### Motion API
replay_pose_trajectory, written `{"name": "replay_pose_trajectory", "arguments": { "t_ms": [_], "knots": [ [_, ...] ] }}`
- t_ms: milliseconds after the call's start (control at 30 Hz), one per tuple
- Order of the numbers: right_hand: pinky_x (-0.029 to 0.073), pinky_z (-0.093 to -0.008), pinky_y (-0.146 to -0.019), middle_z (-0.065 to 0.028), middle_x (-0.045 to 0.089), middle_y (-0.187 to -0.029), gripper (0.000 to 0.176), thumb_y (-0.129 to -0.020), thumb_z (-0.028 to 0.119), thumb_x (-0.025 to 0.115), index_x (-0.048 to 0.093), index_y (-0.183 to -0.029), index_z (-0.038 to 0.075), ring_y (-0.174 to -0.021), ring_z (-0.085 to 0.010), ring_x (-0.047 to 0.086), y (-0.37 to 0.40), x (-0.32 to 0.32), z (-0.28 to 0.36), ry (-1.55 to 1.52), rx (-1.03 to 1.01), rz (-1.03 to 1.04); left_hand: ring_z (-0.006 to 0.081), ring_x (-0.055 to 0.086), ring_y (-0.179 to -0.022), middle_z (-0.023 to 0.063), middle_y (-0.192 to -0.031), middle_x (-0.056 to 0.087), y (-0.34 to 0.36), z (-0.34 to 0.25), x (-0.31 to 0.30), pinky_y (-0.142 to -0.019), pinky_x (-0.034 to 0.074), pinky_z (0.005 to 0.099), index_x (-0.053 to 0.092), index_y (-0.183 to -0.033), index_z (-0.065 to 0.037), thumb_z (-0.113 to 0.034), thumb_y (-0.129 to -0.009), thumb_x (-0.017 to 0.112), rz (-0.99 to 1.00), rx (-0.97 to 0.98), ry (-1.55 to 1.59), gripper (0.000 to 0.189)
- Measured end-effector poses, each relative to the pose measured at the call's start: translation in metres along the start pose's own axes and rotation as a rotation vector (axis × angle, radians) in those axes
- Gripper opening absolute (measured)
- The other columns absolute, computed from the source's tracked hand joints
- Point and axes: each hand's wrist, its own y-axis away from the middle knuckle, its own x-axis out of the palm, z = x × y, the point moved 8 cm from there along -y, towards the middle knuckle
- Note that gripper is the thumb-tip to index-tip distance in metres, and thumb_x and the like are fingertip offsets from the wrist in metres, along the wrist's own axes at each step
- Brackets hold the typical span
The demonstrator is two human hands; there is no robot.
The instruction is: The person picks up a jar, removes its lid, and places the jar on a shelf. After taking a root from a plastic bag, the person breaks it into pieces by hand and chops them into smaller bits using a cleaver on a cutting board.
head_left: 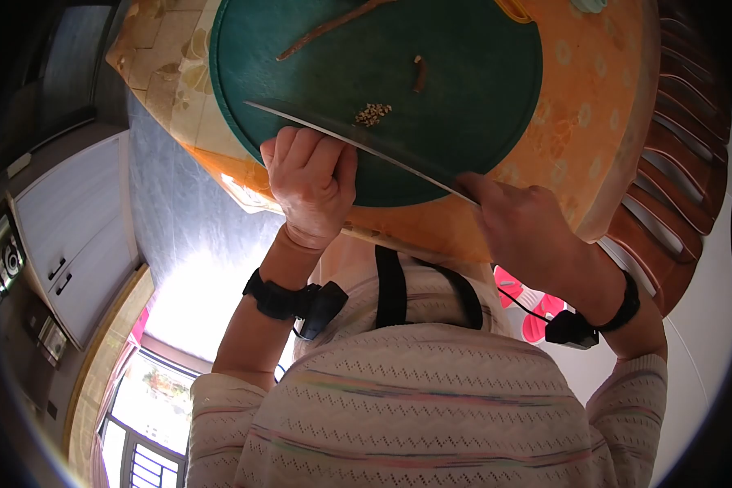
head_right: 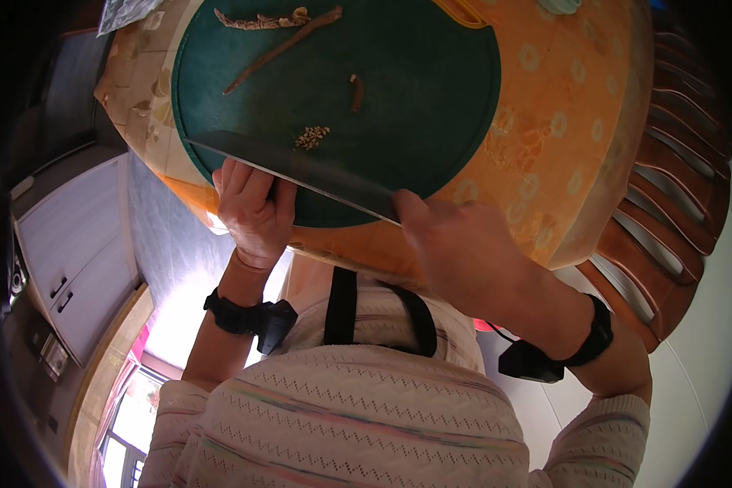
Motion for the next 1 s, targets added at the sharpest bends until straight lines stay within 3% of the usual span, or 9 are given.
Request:
{"name": "replay_pose_trajectory", "arguments": {
  "t_ms": [67,167,367,433,567,633,867,1000],
  "knots": [
    [0.049,-0.0371,-0.052,-0.0112,0.062,-0.071,0.023,-0.086,0.004,0.055,0.055,-0.109,0.001,-0.061,-0.0288,0.062,-0.007,0.006,-0.003,0.054,0.015,0.101,0.0203,0.053,-0.073,0.0008,-0.075,0.058,-0.003,-0.003,0.004,-0.069,0.036,0.032,0.066,-0.077,-0.008,0.001,-0.061,0.071,0.004,0.003,0.002,0.018],
    [0.048,-0.0381,-0.051,-0.0107,0.061,-0.069,0.022,-0.087,0.005,0.055,0.056,-0.108,0.002,-0.06,-0.029,0.062,-0.011,0.0,0.002,-0.008,0.005,-0.014,0.0203,0.053,-0.072,0.0007,-0.075,0.058,-0.005,-0.003,0.001,-0.069,0.036,0.0319,0.066,-0.077,-0.008,0.001,-0.062,0.07,0.002,-0.008,-0.009,0.019],
    [0.049,-0.0386,-0.053,-0.0131,0.061,-0.068,0.022,-0.088,0.006,0.053,0.056,-0.11,0.003,-0.059,-0.0315,0.061,-0.011,-0.002,-0.003,-0.084,0.015,-0.015,0.0198,0.053,-0.072,0.0007,-0.076,0.059,0.0,0.0,0.0,-0.069,0.036,0.0313,0.067,-0.078,-0.008,0.002,-0.063,0.07,-0.005,-0.003,0.019,0.019],
    [0.049,-0.0384,-0.053,-0.0138,0.061,-0.068,0.022,-0.088,0.006,0.053,0.056,-0.11,0.003,-0.059,-0.0318,0.061,-0.01,-0.003,-0.005,-0.102,0.029,0.004,0.0227,0.056,-0.079,0.0053,-0.083,0.062,0.001,0.002,0.003,-0.074,0.038,0.0321,0.066,-0.081,-0.004,0.002,-0.07,0.071,0.052,-0.036,0.023,0.014],
    [0.049,-0.0376,-0.053,-0.0147,0.061,-0.069,0.022,-0.089,0.006,0.052,0.056,-0.11,0.002,-0.059,-0.031,0.061,-0.003,-0.005,-0.006,-0.103,0.021,-0.014,0.0227,0.056,-0.08,0.0053,-0.083,0.062,0.001,0.002,0.003,-0.074,0.038,0.0321,0.066,-0.083,-0.004,0.002,-0.07,0.071,0.043,-0.031,0.035,0.015],
    [0.049,-0.0375,-0.053,-0.0148,0.061,-0.069,0.022,-0.089,0.006,0.052,0.056,-0.11,0.002,-0.059,-0.0306,0.061,-0.001,-0.006,-0.003,-0.095,0.019,0.005,0.0191,0.054,-0.072,0.0004,-0.076,0.06,0.001,0.001,0.001,-0.069,0.036,0.0313,0.067,-0.079,-0.008,0.001,-0.066,0.071,-0.008,-0.006,0.008,0.017],
    [0.049,-0.038,-0.052,-0.013,0.062,-0.07,0.021,-0.089,0.006,0.052,0.057,-0.109,0.003,-0.059,-0.0303,0.061,-0.01,0.004,-0.004,0.009,0.047,0.094,0.0201,0.054,-0.073,0.0013,-0.075,0.059,-0.002,-0.001,0.003,-0.069,0.036,0.0317,0.066,-0.077,-0.008,0.001,-0.064,0.071,0.009,-0.014,0.01,0.017],
    [0.048,-0.0387,-0.051,-0.0127,0.062,-0.071,0.02,-0.089,0.007,0.052,0.057,-0.108,0.003,-0.058,-0.031,0.061,-0.015,0.005,0.001,0.001,0.019,0.014,0.02,0.054,-0.072,0.0012,-0.075,0.058,-0.003,0.0,0.001,-0.069,0.036,0.0318,0.066,-0.077,-0.009,0.002,-0.063,0.071,-0.003,-0.013,0.008,0.018]
  ]
}}
